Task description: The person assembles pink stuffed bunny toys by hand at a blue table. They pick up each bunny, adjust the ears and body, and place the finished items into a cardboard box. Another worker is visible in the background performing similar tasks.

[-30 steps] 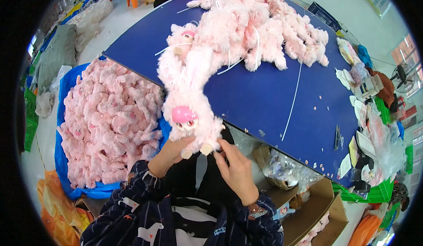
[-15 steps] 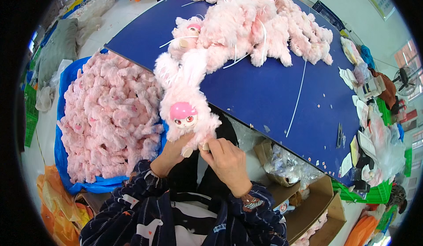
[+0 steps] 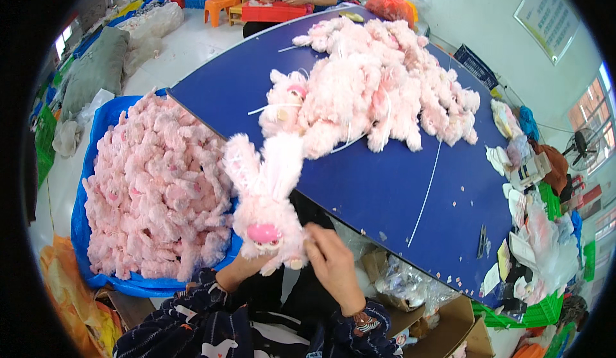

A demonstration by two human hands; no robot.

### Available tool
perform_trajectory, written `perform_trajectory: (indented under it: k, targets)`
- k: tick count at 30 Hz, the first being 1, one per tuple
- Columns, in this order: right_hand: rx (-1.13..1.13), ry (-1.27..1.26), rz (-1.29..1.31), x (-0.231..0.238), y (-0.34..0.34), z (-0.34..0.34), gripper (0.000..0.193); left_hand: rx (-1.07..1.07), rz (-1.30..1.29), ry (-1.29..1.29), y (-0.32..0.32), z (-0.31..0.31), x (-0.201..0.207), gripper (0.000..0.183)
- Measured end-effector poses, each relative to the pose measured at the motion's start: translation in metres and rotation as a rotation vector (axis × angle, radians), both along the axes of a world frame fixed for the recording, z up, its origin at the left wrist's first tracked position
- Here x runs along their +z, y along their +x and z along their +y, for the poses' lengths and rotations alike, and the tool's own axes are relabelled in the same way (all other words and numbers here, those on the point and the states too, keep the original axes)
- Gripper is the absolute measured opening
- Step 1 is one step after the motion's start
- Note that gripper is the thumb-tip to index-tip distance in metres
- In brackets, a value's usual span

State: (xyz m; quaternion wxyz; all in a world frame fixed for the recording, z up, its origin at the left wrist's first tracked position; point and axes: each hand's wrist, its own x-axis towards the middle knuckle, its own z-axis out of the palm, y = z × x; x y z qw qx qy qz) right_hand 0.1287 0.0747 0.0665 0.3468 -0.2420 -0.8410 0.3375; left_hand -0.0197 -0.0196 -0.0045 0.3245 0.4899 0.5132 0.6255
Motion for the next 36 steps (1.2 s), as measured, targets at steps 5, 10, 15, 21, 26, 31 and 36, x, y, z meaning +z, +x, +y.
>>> perform_trajectory:
  k: [5, 10, 15, 21, 26, 31, 36]
  targets:
    - [0.005, -0.081, -0.051, -0.017, -0.012, -0.01, 0.015, 0.014, 0.042, 0.035, -0.004, 0.0, 0.009, 0.045]
    - [-0.01, -0.226, -0.018, -0.01, -0.029, -0.023, 0.018, 0.098, -0.125, 0.0, -0.01, -0.006, -0.006, 0.053]
    - [0.06, -0.207, -0.063, -0.016, -0.025, -0.024, 0.02, 0.03, -0.295, 0.039, -0.011, -0.011, -0.011, 0.054]
    - [0.109, -1.025, 0.2, -0.025, -0.02, -0.025, 0.025, -0.035, 0.089, 0.027, -0.02, -0.006, -0.013, 0.046]
    - [0.232, -1.313, 0.279, -0.026, -0.028, -0.016, 0.031, 0.251, 0.749, 0.182, -0.042, -0.01, -0.037, 0.043]
    - [0.118, -0.56, 0.147, 0.021, -0.043, 0.036, 0.03, 0.167, -0.597, 0.469, -0.114, -0.047, -0.039, 0.051]
    - [-0.272, 0.163, 0.141, 0.042, -0.078, 0.107, 0.032, 0.513, -1.161, 0.377, -0.104, -0.032, 0.023, 0.051]
